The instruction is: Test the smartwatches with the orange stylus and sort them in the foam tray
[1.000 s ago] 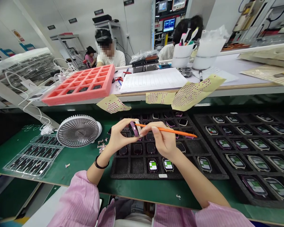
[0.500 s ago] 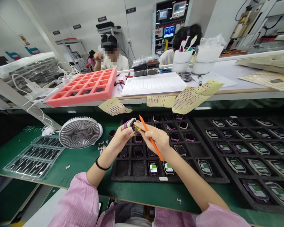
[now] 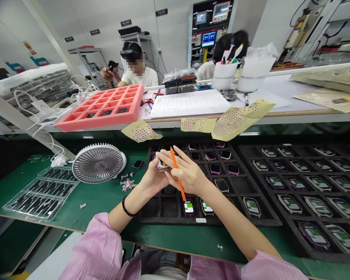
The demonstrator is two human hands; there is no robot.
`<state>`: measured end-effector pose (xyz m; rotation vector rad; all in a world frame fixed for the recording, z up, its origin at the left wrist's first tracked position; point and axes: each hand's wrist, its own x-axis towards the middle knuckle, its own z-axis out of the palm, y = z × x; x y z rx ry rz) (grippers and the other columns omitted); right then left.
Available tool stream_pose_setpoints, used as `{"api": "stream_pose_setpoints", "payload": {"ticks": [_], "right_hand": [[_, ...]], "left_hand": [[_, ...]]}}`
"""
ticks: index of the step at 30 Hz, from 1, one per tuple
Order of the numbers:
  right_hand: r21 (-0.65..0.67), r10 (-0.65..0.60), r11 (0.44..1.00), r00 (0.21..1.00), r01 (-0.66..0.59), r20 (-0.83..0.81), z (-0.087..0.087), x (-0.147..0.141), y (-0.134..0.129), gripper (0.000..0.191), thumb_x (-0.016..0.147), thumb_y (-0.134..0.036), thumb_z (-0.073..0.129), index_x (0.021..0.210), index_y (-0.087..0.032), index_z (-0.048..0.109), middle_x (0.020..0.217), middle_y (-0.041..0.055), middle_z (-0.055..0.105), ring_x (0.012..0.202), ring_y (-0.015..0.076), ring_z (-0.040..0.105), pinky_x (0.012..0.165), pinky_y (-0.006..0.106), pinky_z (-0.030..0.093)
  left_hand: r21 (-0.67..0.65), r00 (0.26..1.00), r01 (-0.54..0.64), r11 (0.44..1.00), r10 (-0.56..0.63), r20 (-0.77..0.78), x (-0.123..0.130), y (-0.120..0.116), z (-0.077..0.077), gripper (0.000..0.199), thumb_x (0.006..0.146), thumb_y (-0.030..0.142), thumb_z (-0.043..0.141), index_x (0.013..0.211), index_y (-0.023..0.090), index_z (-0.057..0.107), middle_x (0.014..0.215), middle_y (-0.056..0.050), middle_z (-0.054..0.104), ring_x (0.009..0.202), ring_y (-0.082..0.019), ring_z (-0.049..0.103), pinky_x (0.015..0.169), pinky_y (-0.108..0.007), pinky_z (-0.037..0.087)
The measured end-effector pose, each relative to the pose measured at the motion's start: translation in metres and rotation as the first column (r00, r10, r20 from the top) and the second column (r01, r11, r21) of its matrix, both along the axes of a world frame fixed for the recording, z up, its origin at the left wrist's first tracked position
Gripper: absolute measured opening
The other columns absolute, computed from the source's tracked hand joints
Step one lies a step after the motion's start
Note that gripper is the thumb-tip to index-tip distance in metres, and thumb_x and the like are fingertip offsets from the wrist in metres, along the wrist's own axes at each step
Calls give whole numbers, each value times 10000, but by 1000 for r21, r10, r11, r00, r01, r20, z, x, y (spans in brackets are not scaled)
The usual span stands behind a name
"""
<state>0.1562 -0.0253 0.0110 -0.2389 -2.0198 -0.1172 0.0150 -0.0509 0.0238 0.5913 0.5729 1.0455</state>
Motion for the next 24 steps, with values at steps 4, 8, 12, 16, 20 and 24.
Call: {"api": "stream_pose_setpoints", "payload": {"ticks": [4, 8, 12, 16, 20, 24], "right_hand": [[-17, -78, 997, 994, 77, -73, -3, -10, -5, 264, 803, -63, 593, 737, -244, 411, 1316, 88, 624, 1259, 269, 540, 1035, 600, 464], [-172, -72, 984, 986, 46, -147, -3, -15, -11, 262, 833, -91, 548, 751, -257, 364, 1296, 95, 640, 1280, 255, 524, 1065, 586, 432], [-482, -53, 874, 972, -66, -230, -3, -1, -24, 255, 883, -151, 540, 805, -265, 325, 1355, 105, 595, 1343, 234, 459, 1111, 560, 367], [-786, -178, 553, 882, -277, -436, -16, 17, -45, 276, 909, -289, 574, 802, -256, 322, 1319, 95, 608, 1242, 220, 566, 1022, 494, 475], [-895, -273, 104, 853, -434, -445, -37, 24, -62, 391, 820, -442, 672, 727, -229, 358, 778, -34, 625, 769, 139, 664, 734, 336, 604], [-844, -371, -10, 786, -536, -494, -54, 26, -72, 487, 741, -449, 744, 677, -226, 315, 653, -74, 510, 666, 119, 611, 633, 290, 588]], "left_hand": [[3, 993, 19, 1000, -19, -118, 0, 0, -1, 474, 716, 627, 648, 894, 187, 649, 889, -55, 690, 955, -232, 637, 869, -362, 503], [60, 983, 6, 998, 5, -183, -2, 4, -2, 502, 696, 631, 661, 922, 182, 659, 911, -61, 698, 918, -216, 652, 803, -323, 523], [176, 951, -14, 984, 68, -303, -10, 9, 1, 499, 643, 532, 754, 978, 171, 674, 995, -77, 701, 872, -193, 677, 631, -235, 497], [356, 797, 75, 932, 158, -583, -13, 2, -8, 546, 604, 394, 816, 1055, 134, 652, 995, -92, 682, 735, -160, 660, 563, -232, 487], [584, 575, 299, 755, 345, -741, -3, -13, -26, 471, 627, 276, 810, 1058, 156, 663, 1106, -113, 631, 859, -191, 648, 670, -282, 544], [618, 478, 444, 649, 412, -776, 4, -23, -34, 425, 680, 255, 786, 1071, 152, 651, 1107, -130, 624, 987, -236, 623, 760, -331, 561]]}}
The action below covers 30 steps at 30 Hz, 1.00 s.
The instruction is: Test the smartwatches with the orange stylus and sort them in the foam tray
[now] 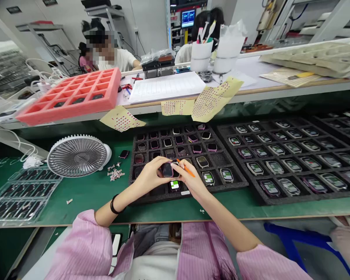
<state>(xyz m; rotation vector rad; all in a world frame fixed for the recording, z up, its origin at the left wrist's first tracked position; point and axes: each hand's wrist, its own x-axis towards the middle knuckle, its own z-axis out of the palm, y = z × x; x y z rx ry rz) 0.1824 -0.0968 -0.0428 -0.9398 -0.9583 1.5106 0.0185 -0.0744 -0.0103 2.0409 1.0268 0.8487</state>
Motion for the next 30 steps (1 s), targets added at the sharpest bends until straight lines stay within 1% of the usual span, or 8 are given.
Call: {"api": "stream_pose_setpoints", "payload": {"ticks": [4, 7, 9, 11, 18, 23, 27, 30], "right_hand": [[23, -43, 999, 999, 43, -10, -5, 27, 2, 489, 754, -441, 734, 691, -233, 296, 821, 6, 680, 772, 197, 699, 728, 413, 582], [196, -283, 951, 931, 240, 231, -6, 72, 16, 496, 716, -461, 749, 687, -243, 303, 842, 41, 716, 757, 235, 714, 758, 438, 558], [360, -562, 825, 695, 436, 448, -11, 104, 28, 440, 726, -494, 709, 684, -256, 341, 774, 50, 700, 742, 257, 700, 718, 418, 537], [460, -652, 750, 418, 475, 632, -20, 130, 41, 398, 736, -510, 671, 645, -268, 368, 705, 71, 672, 721, 280, 670, 689, 415, 500], [362, -416, 908, 345, 210, 842, -40, 164, 57, 449, 688, -607, 672, 581, -273, 393, 513, 3, 543, 458, 187, 506, 511, 337, 390], [545, -588, 808, 258, 222, 766, -21, 144, 27, 343, 769, -590, 616, 718, -270, 504, 695, 71, 663, 551, 218, 578, 537, 349, 413], [444, -381, 894, 424, -56, 821, -28, 93, -3, 254, 873, -478, 509, 851, -231, 565, 709, 56, 667, 637, 240, 649, 585, 362, 504], [501, -457, 858, 274, -117, 847, -43, 64, -12, 142, 880, -277, 446, 897, -213, 571, 765, 98, 661, 739, 272, 649, 657, 400, 521]], "left_hand": [[-24, 998, -46, 999, 45, -53, -25, -7, 3, 446, 711, 255, 759, 1128, 177, 622, 1129, -112, 616, 954, -214, 624, 670, -275, 560], [-31, 984, -127, 991, 122, -126, -58, -19, -1, 468, 752, 250, 723, 1198, 207, 589, 1148, -99, 599, 941, -199, 624, 660, -267, 555], [-1, 965, -175, 985, 171, -200, -79, -30, -11, 492, 765, 261, 720, 1233, 223, 573, 1136, -91, 602, 977, -211, 619, 741, -313, 560], [40, 940, -199, 979, 202, -276, -95, -41, -26, 540, 773, 281, 723, 1280, 241, 544, 1135, -80, 606, 1034, -224, 607, 851, -369, 541], [249, 806, -50, 967, 186, -562, -117, -63, -53, 546, 808, 407, 691, 1301, 224, 545, 1240, -117, 602, 1158, -281, 549, 969, -460, 452], [362, 829, -64, 930, 251, -500, -88, -56, -36, 298, 946, 326, 492, 1201, 214, 596, 1211, -108, 614, 1138, -240, 561, 948, -403, 445], [295, 795, 227, 928, -1, -607, -34, -36, -31, 344, 933, 428, 498, 1110, 161, 623, 1086, -98, 653, 1015, -224, 602, 870, -370, 437], [260, 666, 334, 906, -32, -745, -1, -20, -30, 403, 866, 456, 594, 1063, 107, 629, 1099, -137, 628, 1001, -270, 589, 833, -392, 433]]}}
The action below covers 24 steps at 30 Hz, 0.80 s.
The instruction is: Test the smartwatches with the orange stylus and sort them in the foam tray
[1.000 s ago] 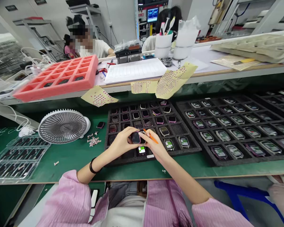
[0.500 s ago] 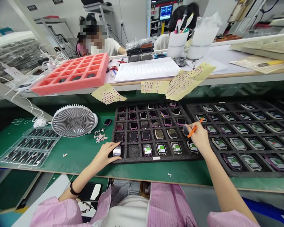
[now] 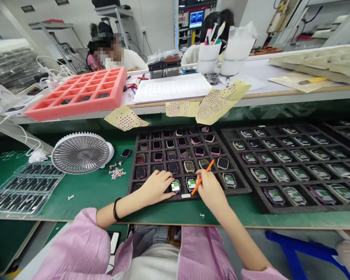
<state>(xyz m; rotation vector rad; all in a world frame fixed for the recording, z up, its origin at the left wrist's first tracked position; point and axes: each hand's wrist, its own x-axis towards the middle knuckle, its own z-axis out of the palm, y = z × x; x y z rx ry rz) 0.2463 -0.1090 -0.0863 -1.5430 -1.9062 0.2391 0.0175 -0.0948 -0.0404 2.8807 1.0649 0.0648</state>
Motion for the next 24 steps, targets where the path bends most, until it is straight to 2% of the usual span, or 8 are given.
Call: {"api": "stream_pose_setpoints", "payload": {"ticks": [4, 9, 13, 16, 18, 21, 22, 24], "right_hand": [[12, -14, 1000, 985, 12, 173, -6, -13, 0, 156, 859, -163, 430, 904, -190, 577, 822, 144, 676, 800, 306, 626, 712, 434, 503], [-107, 81, 991, 996, -85, -45, -2, -12, 1, 204, 932, -313, 407, 940, -216, 586, 727, 55, 691, 740, 270, 651, 697, 402, 499], [-180, 139, 972, 986, -154, -93, 0, -10, 1, 286, 943, -356, 379, 893, -218, 624, 787, 67, 724, 714, 247, 672, 701, 383, 485], [-242, 144, 948, 955, -208, -259, 9, -5, 4, 322, 927, -423, 405, 883, -221, 651, 797, 63, 718, 694, 218, 653, 639, 332, 486], [-312, 84, 921, 900, -234, -427, 22, -1, 7, 355, 897, -492, 449, 898, -208, 662, 781, 56, 691, 597, 172, 606, 532, 280, 459], [-440, -80, 853, 762, -281, -643, 45, -1, 16, 404, 824, -556, 550, 956, -190, 658, 690, 23, 635, 469, 125, 541, 375, 220, 342], [-468, -123, 827, 713, -311, -690, 52, -3, 21, 422, 800, -561, 581, 981, -187, 651, 641, 10, 616, 447, 126, 544, 348, 207, 301], [-483, -163, 788, 628, -381, -761, 66, -8, 33, 444, 764, -553, 633, 1003, -180, 637, 567, -9, 587, 417, 132, 557, 322, 192, 241]], "left_hand": [[-35, 991, -16, 999, 11, -133, 20, 13, 7, 434, 786, 438, 683, 1018, 75, 635, 1115, -163, 600, 1026, -308, 568, 809, -405, 458], [-142, 992, -31, 989, 13, -128, 27, 24, 5, 458, 674, 379, 764, 990, 79, 624, 1101, -155, 590, 1020, -300, 559, 785, -374, 494], [-268, 991, -47, 962, 78, 107, 17, 30, -4, 437, 604, 351, 796, 937, 141, 605, 1058, -96, 593, 995, -264, 561, 797, -348, 501], [-432, 896, -52, 900, 233, 377, 5, 35, -3, 405, 568, 317, 813, 871, 159, 596, 1040, -76, 609, 968, -230, 578, 811, -331, 486], [-631, 769, 7, 776, 399, 500, -2, 41, 3, 403, 550, 328, 819, 839, 150, 601, 1017, -87, 635, 930, -214, 598, 750, -297, 474], [-869, 496, 278, 409, 714, 495, -8, 51, 20, 423, 571, 384, 798, 874, 142, 630, 1038, -111, 676, 925, -215, 633, 650, -240, 447], [-868, 382, 397, 300, 806, 453, -9, 54, 27, 416, 611, 415, 769, 896, 139, 643, 1068, -120, 680, 939, -214, 642, 640, -229, 450], [-781, 141, 591, 200, 928, 345, -10, 60, 41, 406, 731, 473, 665, 938, 123, 666, 1123, -133, 677, 952, -196, 654, 637, -210, 474]]}}
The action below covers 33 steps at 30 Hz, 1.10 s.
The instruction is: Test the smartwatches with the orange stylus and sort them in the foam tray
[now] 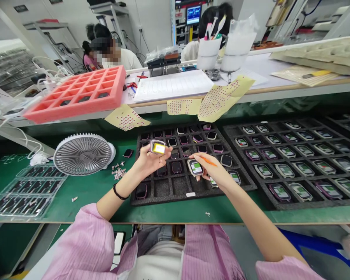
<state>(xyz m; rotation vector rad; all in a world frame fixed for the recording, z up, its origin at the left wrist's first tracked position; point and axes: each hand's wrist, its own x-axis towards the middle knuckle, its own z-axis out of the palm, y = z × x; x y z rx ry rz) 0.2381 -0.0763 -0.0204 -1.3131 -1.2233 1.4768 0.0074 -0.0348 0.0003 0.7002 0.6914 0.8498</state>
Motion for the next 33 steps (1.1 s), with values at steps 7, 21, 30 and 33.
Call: {"api": "stream_pose_setpoints", "payload": {"ticks": [7, 21, 30, 33], "right_hand": [[41, 135, 991, 963, -129, -231, 39, -28, 40, 430, 710, -407, 749, 1042, -173, 610, 734, 41, 661, 521, 151, 613, 370, 218, 353], [310, 280, 920, 955, -238, -99, 43, -60, 70, 557, 705, -347, 788, 1181, -194, 543, 667, -19, 594, 483, 124, 553, 417, 257, 438], [299, 307, 918, 944, -259, -124, 37, -61, 75, 528, 759, -378, 721, 1223, -214, 532, 857, 40, 621, 645, 191, 670, 489, 301, 511], [309, 293, 919, 949, -245, -119, 34, -63, 76, 520, 739, -370, 738, 1194, -202, 552, 826, 26, 619, 565, 163, 649, 458, 283, 495]], "left_hand": [[-165, 898, -186, 969, 236, 371, -14, 14, 28, 392, 930, 372, 451, 1110, 76, 633, 1153, -167, 658, 813, -105, 678, 581, -127, 507], [466, 914, -327, 822, 400, -63, -32, 15, 26, 560, 428, 60, 880, 942, 131, 670, 939, -49, 697, 823, -115, 643, 792, -238, 509], [452, 905, -145, 880, 303, -299, -27, 7, 26, 700, 643, 239, 814, 1261, 160, 496, 1065, -109, 648, 780, -144, 646, 544, -204, 516], [462, 904, -106, 881, 279, -325, -27, 7, 26, 626, 731, 312, 745, 1284, 177, 483, 1098, -113, 634, 821, -165, 670, 523, -193, 521]]}}
